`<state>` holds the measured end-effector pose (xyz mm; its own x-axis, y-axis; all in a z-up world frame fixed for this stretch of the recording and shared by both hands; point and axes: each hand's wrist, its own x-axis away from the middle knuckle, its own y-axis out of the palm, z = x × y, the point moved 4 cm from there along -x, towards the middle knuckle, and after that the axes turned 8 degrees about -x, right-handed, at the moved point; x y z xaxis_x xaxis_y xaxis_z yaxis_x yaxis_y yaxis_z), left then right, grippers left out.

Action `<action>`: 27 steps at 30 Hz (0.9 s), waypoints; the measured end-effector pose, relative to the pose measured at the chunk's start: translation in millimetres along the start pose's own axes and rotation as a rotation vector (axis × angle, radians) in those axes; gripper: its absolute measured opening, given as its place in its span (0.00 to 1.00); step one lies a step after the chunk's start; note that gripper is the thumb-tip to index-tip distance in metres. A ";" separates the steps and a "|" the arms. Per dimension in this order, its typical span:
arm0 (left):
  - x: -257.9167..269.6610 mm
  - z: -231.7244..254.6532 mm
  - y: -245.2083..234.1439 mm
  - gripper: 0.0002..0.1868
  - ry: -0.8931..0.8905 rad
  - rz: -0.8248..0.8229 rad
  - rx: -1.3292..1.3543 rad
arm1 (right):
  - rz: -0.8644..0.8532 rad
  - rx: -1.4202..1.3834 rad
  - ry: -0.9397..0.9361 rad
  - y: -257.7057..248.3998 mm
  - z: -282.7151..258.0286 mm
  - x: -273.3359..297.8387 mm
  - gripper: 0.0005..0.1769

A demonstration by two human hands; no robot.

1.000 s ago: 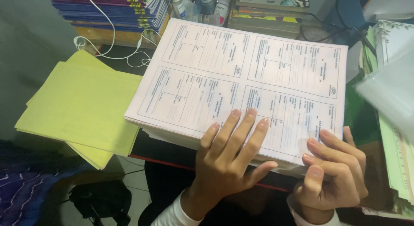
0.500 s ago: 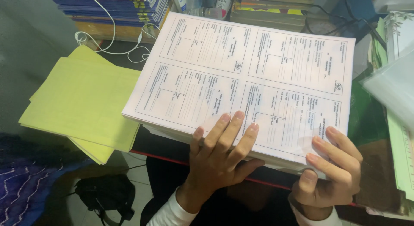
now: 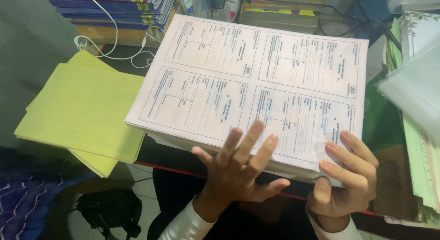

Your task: Sorting through a stack of multi-part forms to extract and organize specific colored sheets

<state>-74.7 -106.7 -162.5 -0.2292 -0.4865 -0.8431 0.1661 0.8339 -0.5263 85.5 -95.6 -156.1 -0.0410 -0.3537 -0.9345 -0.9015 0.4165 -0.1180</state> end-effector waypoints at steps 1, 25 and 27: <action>-10.0 0.4 -7.0 0.36 0.004 0.005 0.004 | 0.004 0.006 -0.003 -0.2 1.7 -0.1 0.11; -18.6 -26.6 -9.3 0.31 -0.152 -0.039 -0.074 | 0.062 -0.007 -0.066 -0.3 11.5 3.9 0.12; -22.9 -35.2 -11.5 0.30 -0.167 -0.013 -0.122 | 0.065 -0.011 -0.082 -1.0 13.1 4.6 0.13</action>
<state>-105.2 -96.0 -133.2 -0.0663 -0.5252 -0.8484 0.0441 0.8479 -0.5284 91.8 -86.7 -164.6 -0.0644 -0.2561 -0.9645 -0.9028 0.4268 -0.0530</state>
